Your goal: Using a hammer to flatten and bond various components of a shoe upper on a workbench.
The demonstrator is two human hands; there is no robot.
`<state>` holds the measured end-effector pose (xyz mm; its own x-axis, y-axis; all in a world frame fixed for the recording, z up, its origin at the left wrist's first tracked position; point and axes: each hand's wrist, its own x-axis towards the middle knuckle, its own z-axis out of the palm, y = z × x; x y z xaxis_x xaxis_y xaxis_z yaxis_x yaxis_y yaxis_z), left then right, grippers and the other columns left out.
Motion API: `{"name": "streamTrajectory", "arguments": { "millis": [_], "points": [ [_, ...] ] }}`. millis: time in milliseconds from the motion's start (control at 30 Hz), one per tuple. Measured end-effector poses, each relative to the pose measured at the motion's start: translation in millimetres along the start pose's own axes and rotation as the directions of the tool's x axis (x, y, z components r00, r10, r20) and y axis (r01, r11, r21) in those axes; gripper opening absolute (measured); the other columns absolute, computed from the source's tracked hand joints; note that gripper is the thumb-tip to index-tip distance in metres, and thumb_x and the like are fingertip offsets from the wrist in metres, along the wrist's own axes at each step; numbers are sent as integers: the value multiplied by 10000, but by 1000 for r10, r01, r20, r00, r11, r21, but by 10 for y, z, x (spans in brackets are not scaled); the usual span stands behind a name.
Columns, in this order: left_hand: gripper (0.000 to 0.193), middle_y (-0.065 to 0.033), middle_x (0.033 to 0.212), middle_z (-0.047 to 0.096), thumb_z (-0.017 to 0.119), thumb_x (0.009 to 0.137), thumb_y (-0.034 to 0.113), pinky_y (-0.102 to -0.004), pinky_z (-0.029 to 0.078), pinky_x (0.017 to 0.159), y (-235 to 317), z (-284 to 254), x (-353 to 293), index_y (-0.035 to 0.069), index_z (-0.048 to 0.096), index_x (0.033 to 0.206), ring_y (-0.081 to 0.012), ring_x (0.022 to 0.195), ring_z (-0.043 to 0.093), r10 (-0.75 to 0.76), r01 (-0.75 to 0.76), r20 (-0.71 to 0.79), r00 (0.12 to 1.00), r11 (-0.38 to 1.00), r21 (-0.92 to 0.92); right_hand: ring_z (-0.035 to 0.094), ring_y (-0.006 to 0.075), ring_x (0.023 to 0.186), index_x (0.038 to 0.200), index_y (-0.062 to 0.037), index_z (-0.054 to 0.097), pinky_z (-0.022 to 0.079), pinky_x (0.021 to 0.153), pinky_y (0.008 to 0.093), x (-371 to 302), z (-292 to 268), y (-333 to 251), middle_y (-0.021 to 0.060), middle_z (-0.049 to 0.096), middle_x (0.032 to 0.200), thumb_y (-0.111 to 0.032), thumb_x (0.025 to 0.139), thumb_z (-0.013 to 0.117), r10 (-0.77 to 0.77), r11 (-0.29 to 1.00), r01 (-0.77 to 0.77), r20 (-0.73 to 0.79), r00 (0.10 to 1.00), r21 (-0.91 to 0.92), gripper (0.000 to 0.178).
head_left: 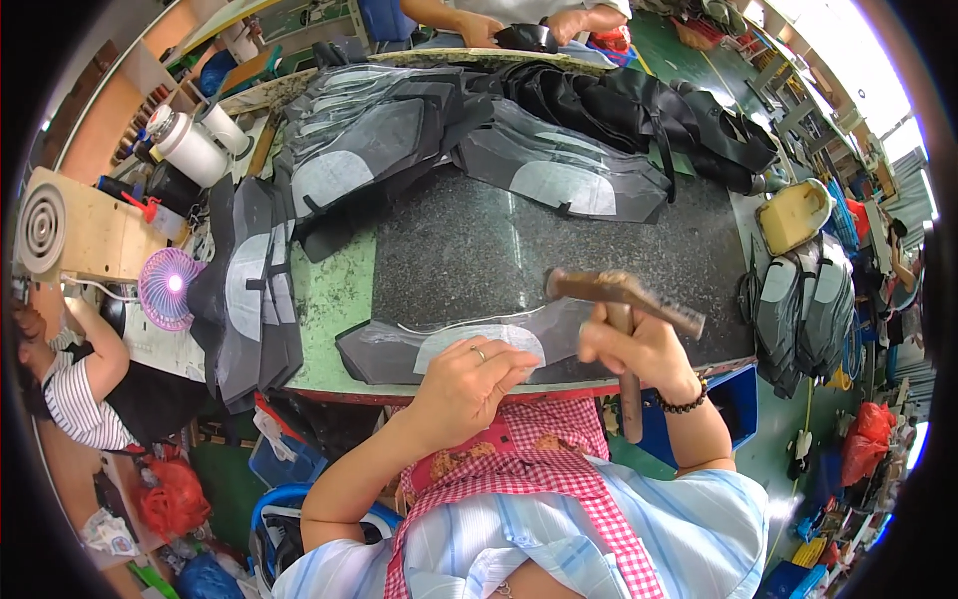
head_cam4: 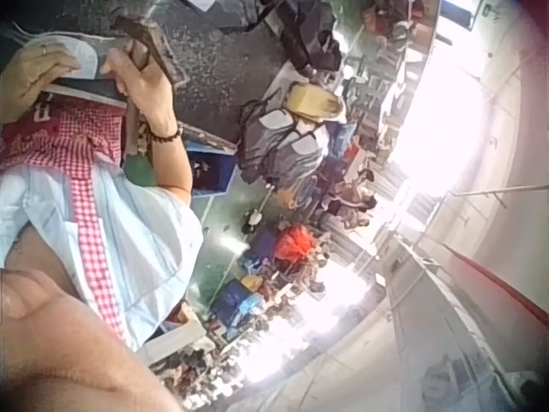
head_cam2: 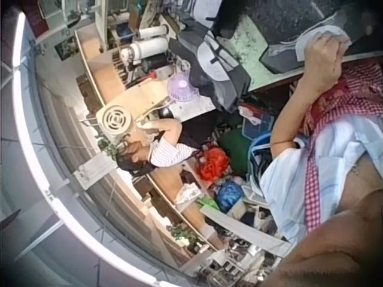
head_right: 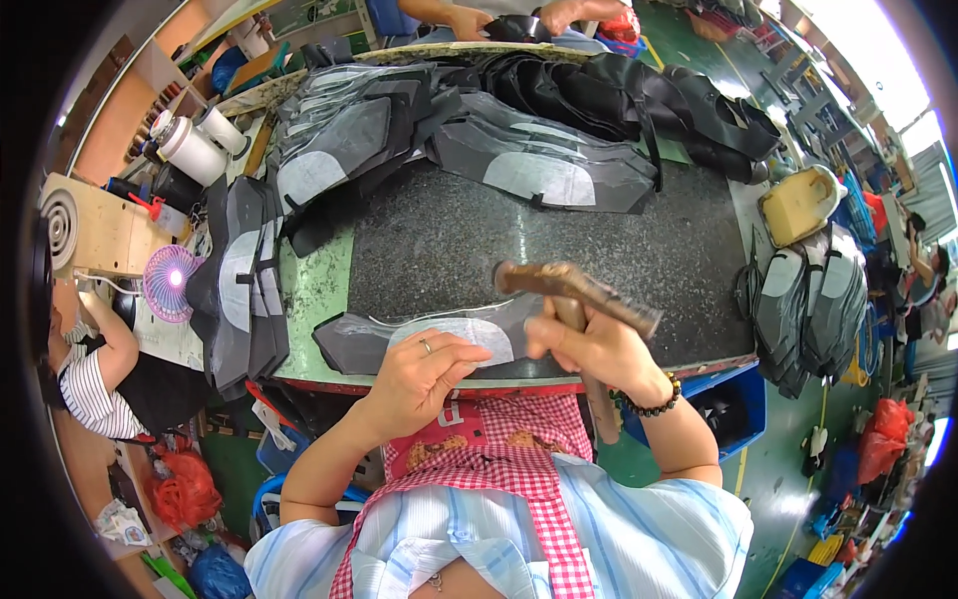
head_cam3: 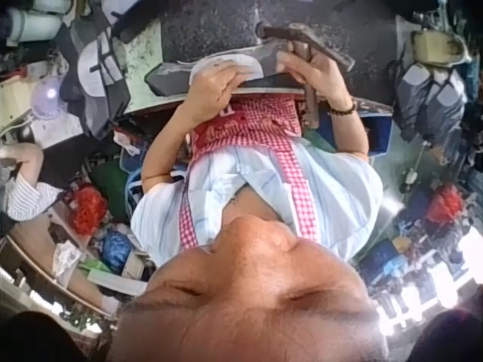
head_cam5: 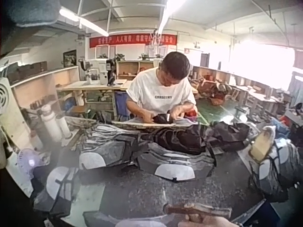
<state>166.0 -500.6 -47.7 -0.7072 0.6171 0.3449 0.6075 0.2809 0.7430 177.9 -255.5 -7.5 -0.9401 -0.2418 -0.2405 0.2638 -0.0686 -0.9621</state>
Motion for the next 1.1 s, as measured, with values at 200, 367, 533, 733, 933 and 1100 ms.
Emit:
{"name": "streamTrajectory", "arguments": {
  "millis": [200, 367, 533, 733, 933, 1100],
  "points": [
    [258, -129, 985, 686, 615, 902, 116, -407, 496, 779, -41, 98, 50, 54, 666, 1148, -298, 898, 660, 14, -18, -47, 999, 997, -78, 464, -1, 640, 1316, -12, 494, 380, 570, 158, -29, 85, 188, 36, 678, 888, 9, 855, 686, -146, 986, 150, 50, 988, -78, 500],
    [217, -100, 936, 697, 649, 881, 140, -391, 497, 751, 7, 55, 42, 58, 694, 1077, -277, 857, 664, -12, 12, -13, 1000, 1000, 10, 415, -15, 569, 1380, -28, 430, 345, 493, 160, 54, 170, 149, 15, 668, 905, 19, 794, 758, -177, 956, 204, 140, 974, -212, 673],
    [131, -51, 852, 702, 716, 825, 157, -370, 496, 714, -25, 24, 20, 75, 730, 927, -238, 811, 670, 49, -48, -3, 999, 993, 109, 477, -6, 549, 1162, -9, 471, 370, 459, 182, 103, 218, 69, 40, 683, 861, -17, 776, 788, -178, 946, 228, 218, 960, -230, 499],
    [148, -17, 775, 695, 761, 778, 232, -363, 493, 708, -30, 17, -1, 99, 736, 840, -214, 704, 652, 78, -63, -92, 993, 986, 155, 469, -5, 532, 1075, -23, 489, 379, 476, 194, 104, 232, 14, 21, 702, 837, -15, 793, 766, -206, 829, 334, 311, 928, -447, 395],
    [199, -90, 803, 712, 744, 812, 198, -359, 513, 676, -33, -10, 13, 48, 744, 942, -235, 695, 677, -104, 98, -35, 994, 986, -135, 619, 38, 701, 985, -37, 477, 481, 574, 235, 180, 258, 193, 35, 686, 816, -115, 816, 794, -47, 977, 83, 184, 982, -195, 368],
    [265, -159, 879, 721, 706, 867, 191, -325, 545, 697, 0, -29, 68, 22, 712, 1072, -238, 777, 718, -374, 402, 148, 915, 864, -304, 712, 157, 747, 1019, -36, 492, 539, 621, 270, 241, 303, 232, 87, 707, 860, -134, 819, 791, -304, 922, 312, 71, 950, -229, 373]
  ]
}}
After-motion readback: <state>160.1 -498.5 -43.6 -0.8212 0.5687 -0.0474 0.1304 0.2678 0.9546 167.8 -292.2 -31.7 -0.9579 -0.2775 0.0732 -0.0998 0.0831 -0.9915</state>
